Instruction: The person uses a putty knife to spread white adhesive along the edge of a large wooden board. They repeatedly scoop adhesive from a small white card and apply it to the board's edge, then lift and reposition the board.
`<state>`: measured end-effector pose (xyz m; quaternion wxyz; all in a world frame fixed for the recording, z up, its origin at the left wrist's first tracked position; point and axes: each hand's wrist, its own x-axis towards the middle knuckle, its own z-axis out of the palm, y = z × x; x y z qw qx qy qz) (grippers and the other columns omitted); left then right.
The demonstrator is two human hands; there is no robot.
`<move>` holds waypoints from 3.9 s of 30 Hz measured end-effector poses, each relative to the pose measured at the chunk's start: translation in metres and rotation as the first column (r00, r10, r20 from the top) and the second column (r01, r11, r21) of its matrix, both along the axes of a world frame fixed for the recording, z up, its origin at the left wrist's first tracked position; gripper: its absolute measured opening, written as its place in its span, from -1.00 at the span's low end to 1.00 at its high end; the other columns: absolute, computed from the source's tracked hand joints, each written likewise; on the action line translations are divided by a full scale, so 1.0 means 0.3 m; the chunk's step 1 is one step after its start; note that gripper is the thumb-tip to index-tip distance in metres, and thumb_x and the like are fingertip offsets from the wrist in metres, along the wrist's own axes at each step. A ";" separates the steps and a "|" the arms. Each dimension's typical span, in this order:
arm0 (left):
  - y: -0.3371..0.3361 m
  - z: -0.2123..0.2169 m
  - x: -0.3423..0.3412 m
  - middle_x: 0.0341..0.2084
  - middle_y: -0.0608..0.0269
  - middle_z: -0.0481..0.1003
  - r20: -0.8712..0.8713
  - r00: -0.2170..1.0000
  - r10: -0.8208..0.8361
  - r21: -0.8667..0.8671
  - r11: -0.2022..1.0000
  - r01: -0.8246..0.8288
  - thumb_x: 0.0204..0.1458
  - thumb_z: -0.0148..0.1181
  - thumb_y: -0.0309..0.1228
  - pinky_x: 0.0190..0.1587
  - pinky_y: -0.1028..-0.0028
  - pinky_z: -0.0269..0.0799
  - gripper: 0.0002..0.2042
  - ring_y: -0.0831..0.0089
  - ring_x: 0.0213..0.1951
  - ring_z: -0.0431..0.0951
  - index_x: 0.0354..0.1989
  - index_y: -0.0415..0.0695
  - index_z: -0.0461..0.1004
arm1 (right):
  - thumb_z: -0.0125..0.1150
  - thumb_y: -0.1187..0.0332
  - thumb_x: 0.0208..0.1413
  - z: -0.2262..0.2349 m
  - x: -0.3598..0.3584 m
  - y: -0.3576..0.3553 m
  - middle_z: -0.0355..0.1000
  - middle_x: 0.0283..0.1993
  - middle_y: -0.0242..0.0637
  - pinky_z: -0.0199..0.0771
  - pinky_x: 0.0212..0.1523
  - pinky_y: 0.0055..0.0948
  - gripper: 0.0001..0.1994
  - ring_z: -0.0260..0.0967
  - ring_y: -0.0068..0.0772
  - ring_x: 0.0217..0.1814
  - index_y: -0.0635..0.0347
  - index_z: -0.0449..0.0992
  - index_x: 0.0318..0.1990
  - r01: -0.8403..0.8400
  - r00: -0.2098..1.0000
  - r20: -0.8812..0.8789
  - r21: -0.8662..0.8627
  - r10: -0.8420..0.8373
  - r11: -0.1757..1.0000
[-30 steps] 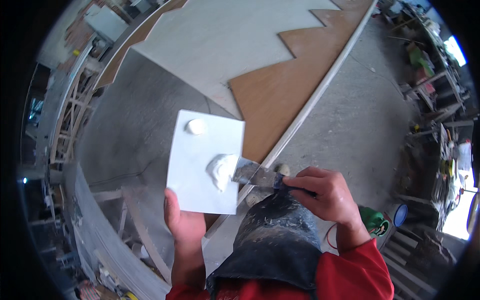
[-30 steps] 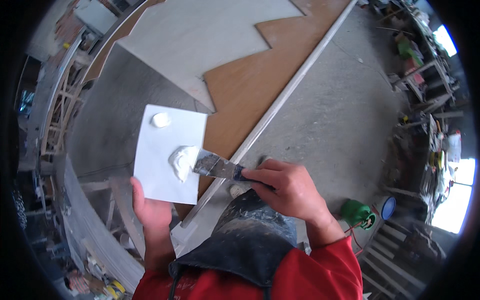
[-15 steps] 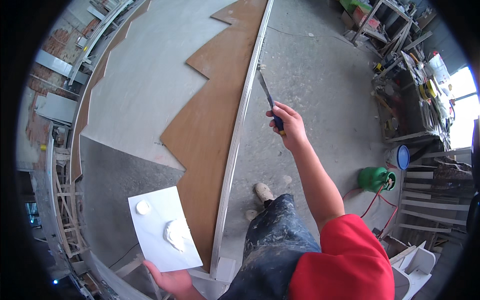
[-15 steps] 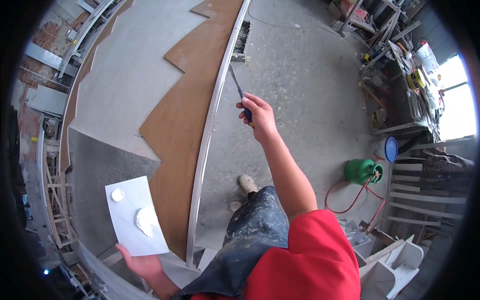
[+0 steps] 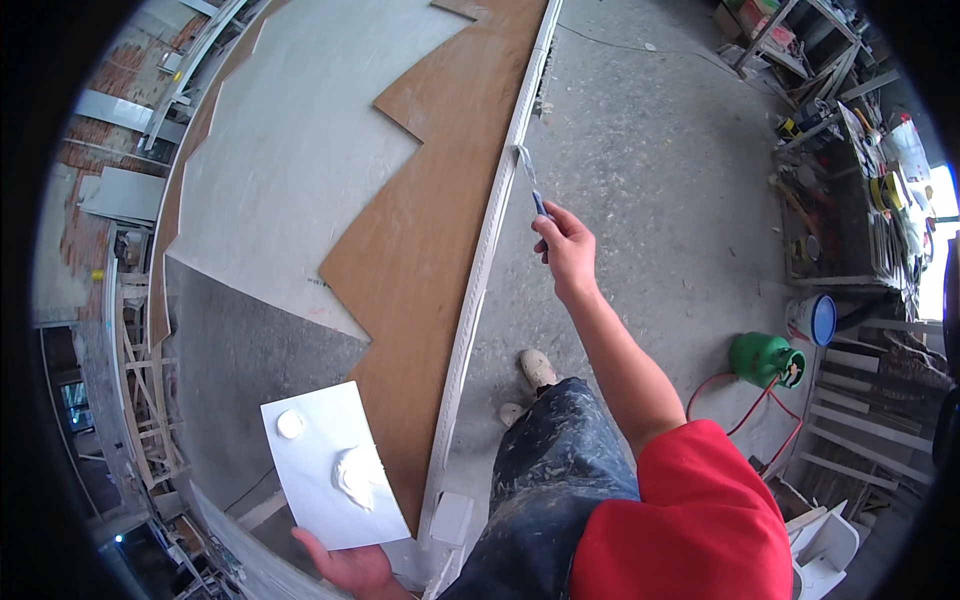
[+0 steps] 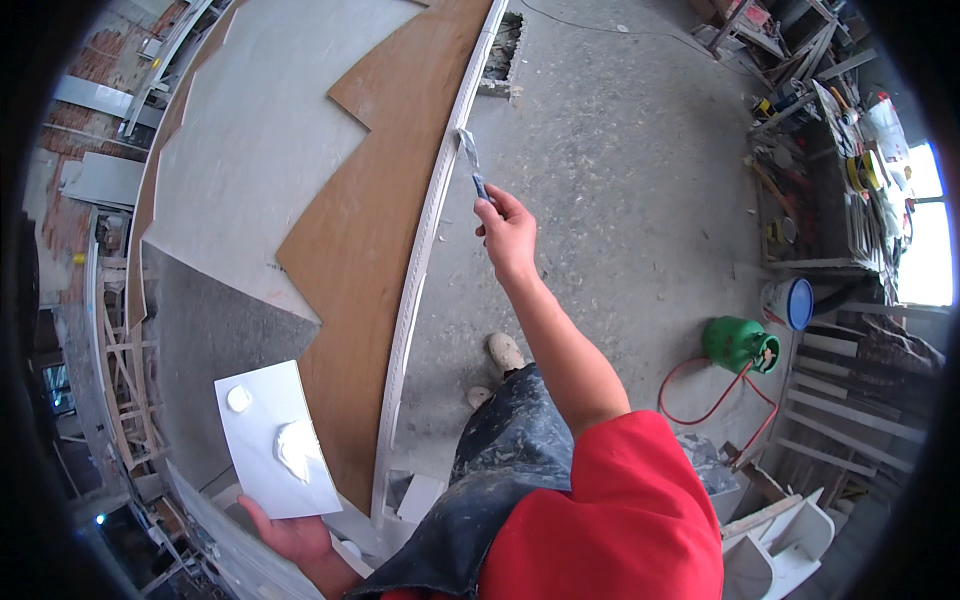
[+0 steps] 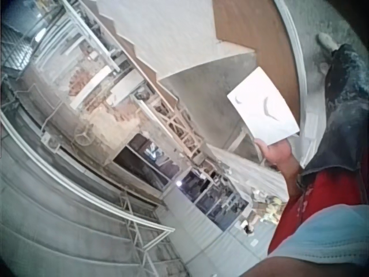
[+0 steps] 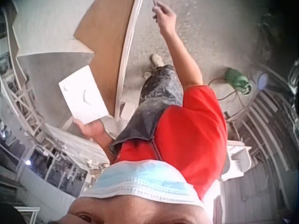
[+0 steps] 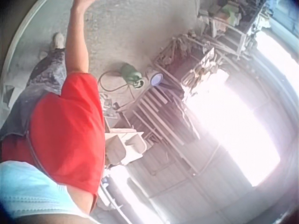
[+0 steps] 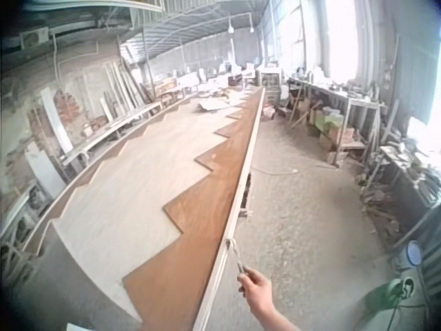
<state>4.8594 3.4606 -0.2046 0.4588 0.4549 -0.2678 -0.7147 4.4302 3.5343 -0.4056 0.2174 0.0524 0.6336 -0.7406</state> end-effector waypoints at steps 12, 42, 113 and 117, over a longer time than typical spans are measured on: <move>0.038 0.046 0.083 0.41 0.13 0.14 -0.048 0.999 0.003 -0.006 1.000 -0.003 0.35 -0.20 0.05 0.43 0.09 -0.01 -0.34 0.11 0.39 0.15 0.45 -0.19 0.03 | 0.27 0.40 0.19 -0.002 0.144 0.070 0.54 -0.21 -0.35 0.33 -0.47 -0.58 -0.59 0.38 -0.61 -0.45 0.23 0.46 0.20 0.122 0.991 0.070 -0.071 -0.117 0.990; 0.040 0.013 0.556 0.42 0.09 0.13 -0.144 0.979 -0.144 -0.054 0.989 0.137 0.37 -0.20 -0.01 0.43 0.06 -0.03 -0.37 0.08 0.39 0.15 0.45 -0.21 0.03 | 0.27 0.39 0.19 -0.040 0.735 0.056 0.51 -0.23 -0.43 0.33 -0.48 -0.61 -0.58 0.41 -0.64 -0.41 0.22 0.47 0.20 0.102 0.993 0.069 -0.115 -0.095 0.988; -0.255 -0.050 0.661 0.37 0.15 0.19 0.030 0.853 -0.521 -0.037 0.852 0.522 0.30 -0.05 0.04 0.38 0.15 0.07 -0.31 0.16 0.36 0.20 0.42 -0.21 0.08 | 0.22 0.35 0.22 0.110 1.409 0.481 0.58 -0.24 -0.32 0.33 -0.43 -0.60 -0.66 0.37 -0.64 -0.45 0.24 0.52 0.12 0.123 0.969 0.238 -0.236 -0.065 0.964; -0.255 -0.043 0.641 0.36 0.13 0.21 0.055 0.828 -0.558 -0.023 0.828 0.560 0.30 -0.07 0.06 0.37 0.15 0.09 -0.31 0.15 0.35 0.21 0.41 -0.24 0.10 | 0.23 0.35 0.23 0.101 1.501 0.475 0.58 -0.22 -0.34 0.33 -0.42 -0.60 -0.66 0.38 -0.64 -0.44 0.23 0.51 0.13 0.089 0.970 0.243 -0.230 -0.032 0.969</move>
